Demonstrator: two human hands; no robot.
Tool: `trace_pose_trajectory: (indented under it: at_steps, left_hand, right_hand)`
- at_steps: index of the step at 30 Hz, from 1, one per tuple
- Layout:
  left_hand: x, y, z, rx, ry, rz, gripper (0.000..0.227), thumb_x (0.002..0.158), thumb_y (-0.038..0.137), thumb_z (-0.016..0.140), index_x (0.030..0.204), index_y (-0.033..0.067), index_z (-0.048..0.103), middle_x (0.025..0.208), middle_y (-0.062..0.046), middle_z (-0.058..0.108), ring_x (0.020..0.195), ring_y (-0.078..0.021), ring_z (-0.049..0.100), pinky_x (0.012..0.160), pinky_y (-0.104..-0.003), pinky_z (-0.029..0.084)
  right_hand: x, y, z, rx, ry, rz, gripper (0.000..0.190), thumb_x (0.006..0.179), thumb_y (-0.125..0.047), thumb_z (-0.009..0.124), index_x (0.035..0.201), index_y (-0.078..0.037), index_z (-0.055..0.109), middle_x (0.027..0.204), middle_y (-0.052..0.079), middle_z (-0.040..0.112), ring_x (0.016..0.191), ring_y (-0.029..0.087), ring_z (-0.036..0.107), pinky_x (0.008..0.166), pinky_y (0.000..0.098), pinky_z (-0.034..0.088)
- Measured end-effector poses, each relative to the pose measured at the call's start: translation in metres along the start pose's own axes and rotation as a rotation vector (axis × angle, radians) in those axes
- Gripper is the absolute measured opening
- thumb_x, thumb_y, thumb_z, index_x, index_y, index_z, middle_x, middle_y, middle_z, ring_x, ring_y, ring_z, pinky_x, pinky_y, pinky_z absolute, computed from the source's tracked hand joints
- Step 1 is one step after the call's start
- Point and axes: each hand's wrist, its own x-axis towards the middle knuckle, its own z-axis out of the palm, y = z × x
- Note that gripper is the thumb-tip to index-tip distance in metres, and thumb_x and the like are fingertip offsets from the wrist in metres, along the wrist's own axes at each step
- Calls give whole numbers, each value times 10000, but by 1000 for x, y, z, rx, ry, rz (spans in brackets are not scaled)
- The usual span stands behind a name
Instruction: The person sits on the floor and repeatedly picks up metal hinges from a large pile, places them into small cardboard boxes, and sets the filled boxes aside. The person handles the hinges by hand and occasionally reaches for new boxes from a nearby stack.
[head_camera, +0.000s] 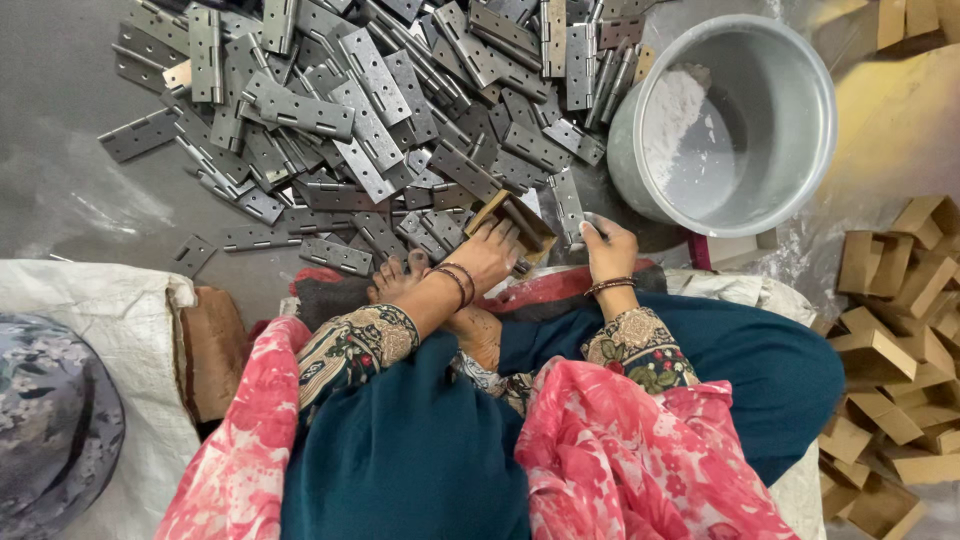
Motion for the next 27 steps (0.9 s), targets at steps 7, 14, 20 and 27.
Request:
trace_pose_trajectory:
  at_steps: [7,14,20,27]
  left_hand:
    - [0,-6,-27,-17,-1,11,377,880,174,567,1217,28,649,1480,-223,521,1408,-347,448,1052,-401,417]
    - [-4,-7,-34,-57,-14,24,332,818,160,624,1133,68,680,1148,-95,673,1132,-261,590,949,-360,451]
    - [-5,-5,-28,-62,43,21,239,840,167,629,1054,85,697,1012,-58,694,1038,-240,614,911,-360,464]
    - [-10,-9,-35,13,323,-1,290,734,193,624,993,90,703,1123,-94,688,1139,-251,606,958,-339,460]
  right_hand:
    - [-14,-29,16,-627,67,-548,388,832,-78,699,1214,-12,715,1142,194,708,1067,351,672,951,413,516]
    - [-59,-73,55,-881,-134,-816,289,930,-138,685,1207,-56,673,1079,126,659,1033,353,626,919,432,511]
    - [-60,-79,71,-1051,-143,-723,228,938,-219,708,1117,-79,690,985,120,657,938,339,645,774,454,532]
    - [-58,-61,49,-570,-147,-618,207,934,-172,701,1078,-27,727,987,141,687,905,338,698,811,421,559]
